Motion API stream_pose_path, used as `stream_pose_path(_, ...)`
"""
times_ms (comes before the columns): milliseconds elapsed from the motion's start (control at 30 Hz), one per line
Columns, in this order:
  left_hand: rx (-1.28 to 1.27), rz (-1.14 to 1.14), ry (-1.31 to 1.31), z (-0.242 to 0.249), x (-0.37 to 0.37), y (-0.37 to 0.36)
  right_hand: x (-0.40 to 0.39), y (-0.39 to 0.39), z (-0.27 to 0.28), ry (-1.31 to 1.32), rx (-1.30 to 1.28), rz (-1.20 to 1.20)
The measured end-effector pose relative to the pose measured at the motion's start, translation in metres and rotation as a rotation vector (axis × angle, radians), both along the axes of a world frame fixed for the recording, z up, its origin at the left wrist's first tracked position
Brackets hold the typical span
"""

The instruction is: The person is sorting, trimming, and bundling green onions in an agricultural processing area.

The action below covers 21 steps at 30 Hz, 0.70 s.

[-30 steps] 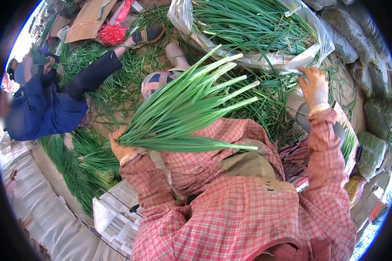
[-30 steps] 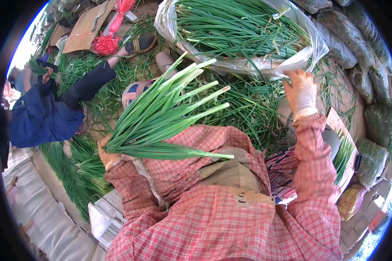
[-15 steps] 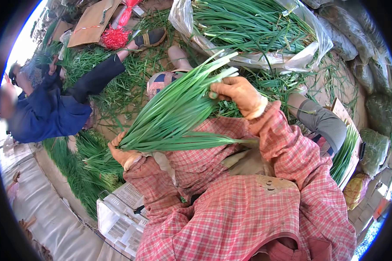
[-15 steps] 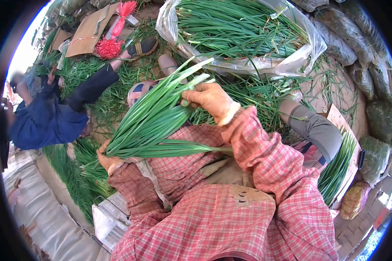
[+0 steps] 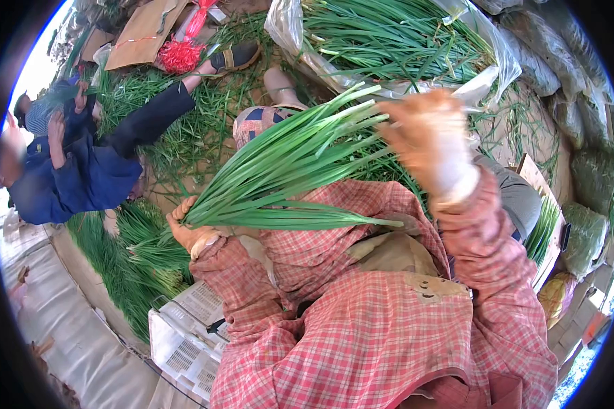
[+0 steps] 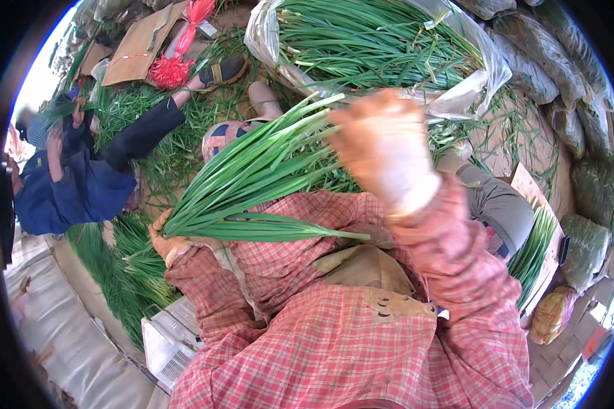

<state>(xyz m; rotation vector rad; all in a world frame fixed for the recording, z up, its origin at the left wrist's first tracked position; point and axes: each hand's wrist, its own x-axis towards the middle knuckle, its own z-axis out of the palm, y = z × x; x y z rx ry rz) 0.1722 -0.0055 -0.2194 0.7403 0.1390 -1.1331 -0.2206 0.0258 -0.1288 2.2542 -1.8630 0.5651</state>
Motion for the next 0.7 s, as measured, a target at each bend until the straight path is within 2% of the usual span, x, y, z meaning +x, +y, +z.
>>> stream_pose_path(67, 0.118, 0.06, -0.088, 0.011, -0.012, -0.003, 0.033, -0.016, -0.012, 0.11, 0.162, -0.005)
stream_pose_path(133, 0.213, 0.129, -0.215, 0.025, -0.03, -0.004, 0.044, -0.028, -0.026, 0.075, 0.189, -0.022)
stream_pose_path(167, 0.169, 0.116, -0.192, 0.023, -0.026, -0.003, 0.047, -0.031, -0.032, 0.049, 0.19, -0.025)
stream_pose_path(267, 0.025, 0.039, -0.062, 0.006, -0.009, 0.001, 0.052, -0.033, -0.041, -0.101, 0.312, 0.038)
stream_pose_path(367, 0.12, 0.086, -0.192, 0.005, -0.012, -0.004, 0.048, -0.036, -0.044, -0.379, 0.378, 0.152)
stream_pose_path(400, 0.066, 0.05, -0.129, 0.008, -0.014, -0.005, 0.043, -0.035, -0.046, -0.573, 0.411, 0.184)
stream_pose_path(433, 0.012, 0.018, -0.067, 0.013, -0.016, -0.004, 0.042, -0.031, -0.048, -0.566, 0.294, 0.152)
stream_pose_path(500, -0.036, 0.016, -0.021, 0.021, -0.019, -0.004, 0.041, -0.022, -0.042, -0.171, 0.271, 0.012)
stream_pose_path(567, -0.019, 0.065, -0.055, 0.024, -0.023, -0.005, 0.027, -0.015, -0.048, 0.007, 0.256, -0.108)
stream_pose_path(600, -0.035, 0.05, -0.027, 0.022, -0.022, -0.004, 0.01, -0.012, -0.055, 0.004, 0.095, -0.067)
stream_pose_path(633, -0.052, 0.035, 0.002, 0.019, -0.019, -0.002, -0.005, -0.008, -0.059, -0.057, 0.134, -0.112)
stream_pose_path(700, -0.077, 0.01, 0.049, 0.016, -0.015, -0.001, -0.041, 0.006, -0.063, -0.265, 0.051, -0.106)
